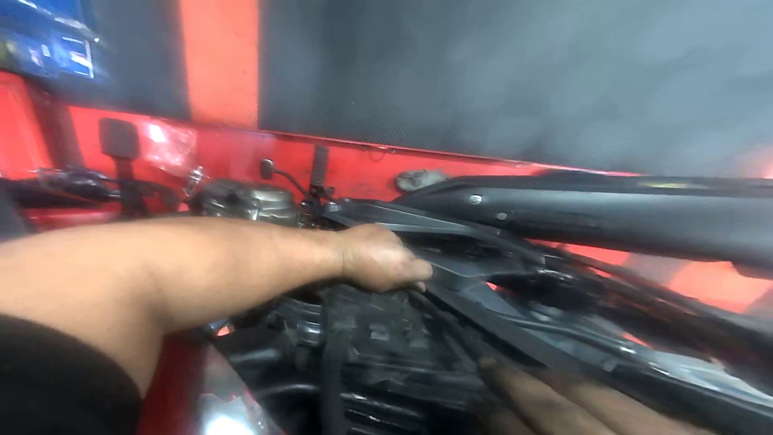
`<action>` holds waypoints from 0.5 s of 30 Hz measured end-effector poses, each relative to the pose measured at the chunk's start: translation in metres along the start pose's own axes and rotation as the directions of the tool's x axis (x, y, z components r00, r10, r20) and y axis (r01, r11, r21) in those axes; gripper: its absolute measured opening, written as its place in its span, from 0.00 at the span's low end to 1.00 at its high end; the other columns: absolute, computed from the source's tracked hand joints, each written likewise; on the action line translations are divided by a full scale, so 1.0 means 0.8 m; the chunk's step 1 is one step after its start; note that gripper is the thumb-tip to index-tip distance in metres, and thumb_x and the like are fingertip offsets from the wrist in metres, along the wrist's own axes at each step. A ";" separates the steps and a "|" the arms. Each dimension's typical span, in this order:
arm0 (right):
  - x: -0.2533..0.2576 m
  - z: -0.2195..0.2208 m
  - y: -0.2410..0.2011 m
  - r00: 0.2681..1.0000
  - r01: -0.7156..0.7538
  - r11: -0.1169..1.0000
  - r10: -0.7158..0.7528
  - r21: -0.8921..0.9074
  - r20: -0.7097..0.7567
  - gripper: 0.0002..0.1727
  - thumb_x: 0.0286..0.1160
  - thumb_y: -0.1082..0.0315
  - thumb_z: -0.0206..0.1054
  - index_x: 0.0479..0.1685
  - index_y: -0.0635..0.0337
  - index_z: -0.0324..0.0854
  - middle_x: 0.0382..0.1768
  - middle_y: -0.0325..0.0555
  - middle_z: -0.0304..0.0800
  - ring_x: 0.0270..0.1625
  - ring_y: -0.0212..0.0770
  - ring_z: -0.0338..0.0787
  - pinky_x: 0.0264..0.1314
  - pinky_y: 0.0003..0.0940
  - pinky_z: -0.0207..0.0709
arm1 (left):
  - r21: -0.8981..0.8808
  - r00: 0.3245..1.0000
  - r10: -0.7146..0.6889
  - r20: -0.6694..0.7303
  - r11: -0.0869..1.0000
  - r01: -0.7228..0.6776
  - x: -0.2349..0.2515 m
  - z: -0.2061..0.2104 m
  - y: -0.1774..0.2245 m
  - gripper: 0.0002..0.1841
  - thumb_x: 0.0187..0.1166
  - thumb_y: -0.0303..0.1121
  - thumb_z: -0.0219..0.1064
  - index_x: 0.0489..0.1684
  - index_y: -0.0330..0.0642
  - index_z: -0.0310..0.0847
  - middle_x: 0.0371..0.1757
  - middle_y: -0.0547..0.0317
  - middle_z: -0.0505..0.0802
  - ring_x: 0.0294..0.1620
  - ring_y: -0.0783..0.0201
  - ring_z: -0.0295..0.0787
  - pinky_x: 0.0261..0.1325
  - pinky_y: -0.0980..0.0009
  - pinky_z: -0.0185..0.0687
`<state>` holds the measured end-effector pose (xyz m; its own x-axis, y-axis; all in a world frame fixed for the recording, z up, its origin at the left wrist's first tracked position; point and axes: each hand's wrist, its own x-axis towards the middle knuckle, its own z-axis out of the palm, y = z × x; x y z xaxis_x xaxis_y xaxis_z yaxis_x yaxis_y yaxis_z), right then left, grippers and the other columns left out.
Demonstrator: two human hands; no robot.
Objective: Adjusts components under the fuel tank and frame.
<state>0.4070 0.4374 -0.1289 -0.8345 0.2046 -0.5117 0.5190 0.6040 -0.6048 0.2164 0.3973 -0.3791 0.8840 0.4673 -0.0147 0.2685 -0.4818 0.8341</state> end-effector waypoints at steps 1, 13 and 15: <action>0.010 0.011 0.007 0.999 -0.001 1.000 0.001 -0.003 0.035 0.13 0.89 0.76 0.51 0.58 0.70 0.80 0.58 0.67 0.90 0.51 0.62 0.94 0.37 0.48 0.85 | 0.001 1.000 -0.003 0.007 1.000 0.003 0.001 -0.001 0.001 0.17 0.91 0.44 0.56 0.39 0.45 0.85 0.26 0.58 0.90 0.31 0.55 0.92 0.33 0.53 0.86; 0.000 0.025 0.063 0.975 -0.221 0.967 0.215 0.130 0.061 0.18 0.79 0.64 0.65 0.63 0.60 0.86 0.59 0.66 0.87 0.57 0.65 0.90 0.50 0.59 0.85 | -0.017 1.000 -0.023 0.013 1.000 0.024 0.000 0.000 0.001 0.16 0.90 0.45 0.57 0.41 0.46 0.86 0.28 0.58 0.91 0.33 0.55 0.93 0.35 0.51 0.87; -0.004 0.020 0.057 0.978 -0.206 0.972 0.200 0.117 0.057 0.12 0.81 0.69 0.63 0.54 0.66 0.86 0.51 0.67 0.91 0.52 0.67 0.93 0.48 0.60 0.85 | -0.013 1.000 -0.022 0.002 1.000 0.022 0.000 0.003 0.002 0.16 0.90 0.45 0.57 0.40 0.46 0.86 0.26 0.58 0.90 0.31 0.55 0.92 0.33 0.51 0.86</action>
<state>0.4363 0.4521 -0.1651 -0.7016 0.2769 -0.6566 0.6977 0.4543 -0.5539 0.2175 0.3950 -0.3791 0.8787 0.4761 -0.0341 0.2827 -0.4616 0.8409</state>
